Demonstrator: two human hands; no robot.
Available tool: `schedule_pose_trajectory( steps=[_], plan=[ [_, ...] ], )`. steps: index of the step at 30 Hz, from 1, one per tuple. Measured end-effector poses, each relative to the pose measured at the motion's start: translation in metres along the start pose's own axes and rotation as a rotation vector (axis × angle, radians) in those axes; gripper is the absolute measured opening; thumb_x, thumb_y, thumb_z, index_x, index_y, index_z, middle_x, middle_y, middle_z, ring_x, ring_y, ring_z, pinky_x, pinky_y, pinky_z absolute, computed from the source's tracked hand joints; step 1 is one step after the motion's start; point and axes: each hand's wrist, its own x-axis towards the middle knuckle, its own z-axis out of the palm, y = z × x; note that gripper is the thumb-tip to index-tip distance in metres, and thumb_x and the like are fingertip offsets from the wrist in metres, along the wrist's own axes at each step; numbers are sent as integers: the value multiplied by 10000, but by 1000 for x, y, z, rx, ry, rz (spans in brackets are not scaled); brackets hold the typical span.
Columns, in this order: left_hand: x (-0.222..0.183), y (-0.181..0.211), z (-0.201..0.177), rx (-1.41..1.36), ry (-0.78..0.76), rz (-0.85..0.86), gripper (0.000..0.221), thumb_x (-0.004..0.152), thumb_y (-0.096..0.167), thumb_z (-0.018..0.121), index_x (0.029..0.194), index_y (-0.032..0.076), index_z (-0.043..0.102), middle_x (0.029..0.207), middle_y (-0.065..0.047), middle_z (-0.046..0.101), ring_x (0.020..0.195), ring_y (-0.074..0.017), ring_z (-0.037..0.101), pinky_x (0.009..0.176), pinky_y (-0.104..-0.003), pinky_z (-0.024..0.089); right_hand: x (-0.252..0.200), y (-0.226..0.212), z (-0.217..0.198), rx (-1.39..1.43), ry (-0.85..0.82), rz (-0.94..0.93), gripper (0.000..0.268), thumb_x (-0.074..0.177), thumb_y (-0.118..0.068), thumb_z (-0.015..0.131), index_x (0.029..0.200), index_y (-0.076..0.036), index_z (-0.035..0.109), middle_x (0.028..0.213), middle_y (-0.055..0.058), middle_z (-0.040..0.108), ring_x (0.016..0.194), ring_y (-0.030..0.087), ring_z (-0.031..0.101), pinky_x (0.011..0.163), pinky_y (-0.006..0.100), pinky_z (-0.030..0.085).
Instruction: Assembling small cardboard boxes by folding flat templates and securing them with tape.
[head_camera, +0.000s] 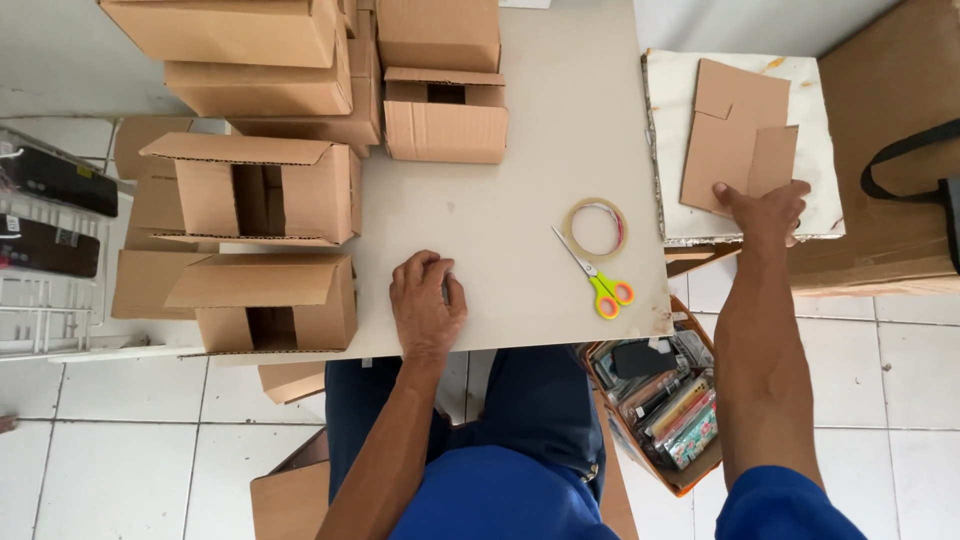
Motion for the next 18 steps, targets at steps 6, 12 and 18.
schedule_pose_trajectory(
  steps=[6,12,18],
  plan=[
    [-1,-3,1,6,-29,-16,222,846,96,626,1042,83,730,1190,-35,601,1122,-244,528,1000,-370,421,23,32,14,76,141,-101,531,916,-262,837,1253,-32,497,1113,161,681,1001,320,675,892,541,463],
    [-2,-7,4,-7,-30,-29,208,847,100,621,1027,96,725,1199,-19,589,1128,-240,520,998,-372,420,17,48,7,346,96,-136,396,929,-77,664,1288,58,564,1212,227,658,1104,305,684,943,377,567],
    [-3,-6,3,-13,-42,-48,213,850,105,615,1029,93,730,1208,-22,592,1140,-241,514,1003,-375,411,33,66,14,427,68,-177,384,946,-94,615,1288,73,565,1232,243,639,1129,300,664,957,356,551]
  ],
)
